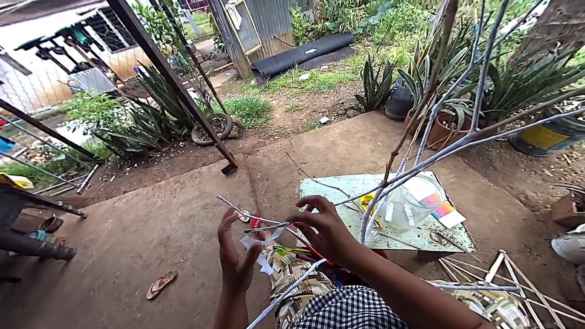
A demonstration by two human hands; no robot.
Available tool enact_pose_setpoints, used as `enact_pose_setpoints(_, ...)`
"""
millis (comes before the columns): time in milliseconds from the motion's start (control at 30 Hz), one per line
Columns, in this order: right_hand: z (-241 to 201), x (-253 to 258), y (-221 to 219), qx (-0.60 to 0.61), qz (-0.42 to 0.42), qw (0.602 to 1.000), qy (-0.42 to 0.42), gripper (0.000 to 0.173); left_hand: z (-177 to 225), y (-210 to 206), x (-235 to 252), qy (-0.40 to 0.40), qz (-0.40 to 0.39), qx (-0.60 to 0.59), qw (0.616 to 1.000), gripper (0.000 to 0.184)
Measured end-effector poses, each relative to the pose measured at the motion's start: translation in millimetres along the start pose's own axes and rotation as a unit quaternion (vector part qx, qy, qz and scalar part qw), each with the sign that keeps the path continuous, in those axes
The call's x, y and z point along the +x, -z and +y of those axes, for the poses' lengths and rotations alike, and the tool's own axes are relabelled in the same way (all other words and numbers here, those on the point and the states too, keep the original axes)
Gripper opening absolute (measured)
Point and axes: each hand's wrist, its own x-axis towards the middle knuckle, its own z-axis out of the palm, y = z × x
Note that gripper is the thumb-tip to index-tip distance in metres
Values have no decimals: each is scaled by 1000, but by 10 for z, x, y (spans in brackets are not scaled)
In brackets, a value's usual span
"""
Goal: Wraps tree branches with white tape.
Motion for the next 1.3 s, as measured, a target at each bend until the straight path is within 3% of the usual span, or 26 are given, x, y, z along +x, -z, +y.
enact_pose_setpoints(100, 3, -29, -19, -5, 5, 1000, 13, 23, 31, -52, 15, 78, -134, -156, 975, 66)
enact_pose_setpoints(167, 12, -39, -37, -9, 8, 1000, 21, 23, 86, -126, 6, 107, -187, -225, 950, 45)
enact_pose_setpoints(233, 13, -33, -40, -12, 7, 1000, 24, 23, 134, -170, 11, 102, -214, -251, 939, 37)
enact_pose_setpoints(500, 2, -50, -29, -11, 5, 1000, 13, 24, 406, -306, -40, 224, -155, -313, 910, 24)
enact_pose_setpoints(767, 16, -68, -56, -10, 24, 1000, 8, 22, 456, -394, -180, 165, -124, -236, 950, 32)
enact_pose_setpoints(933, 13, -67, -43, -7, 22, 1000, 2, 23, 442, -317, -165, 124, -169, -214, 954, 48)
enact_pose_setpoints(1100, 39, -65, -71, -7, 27, 1000, 12, 21, 453, -351, -127, 167, -128, -314, 926, 32)
enact_pose_setpoints(1200, 40, -63, -72, -8, 29, 999, 14, 21, 455, -368, -125, 201, -111, -315, 921, 26)
enact_pose_setpoints(1300, 38, -62, -73, -13, 33, 999, 17, 20, 467, -362, -130, 224, -115, -317, 914, 36)
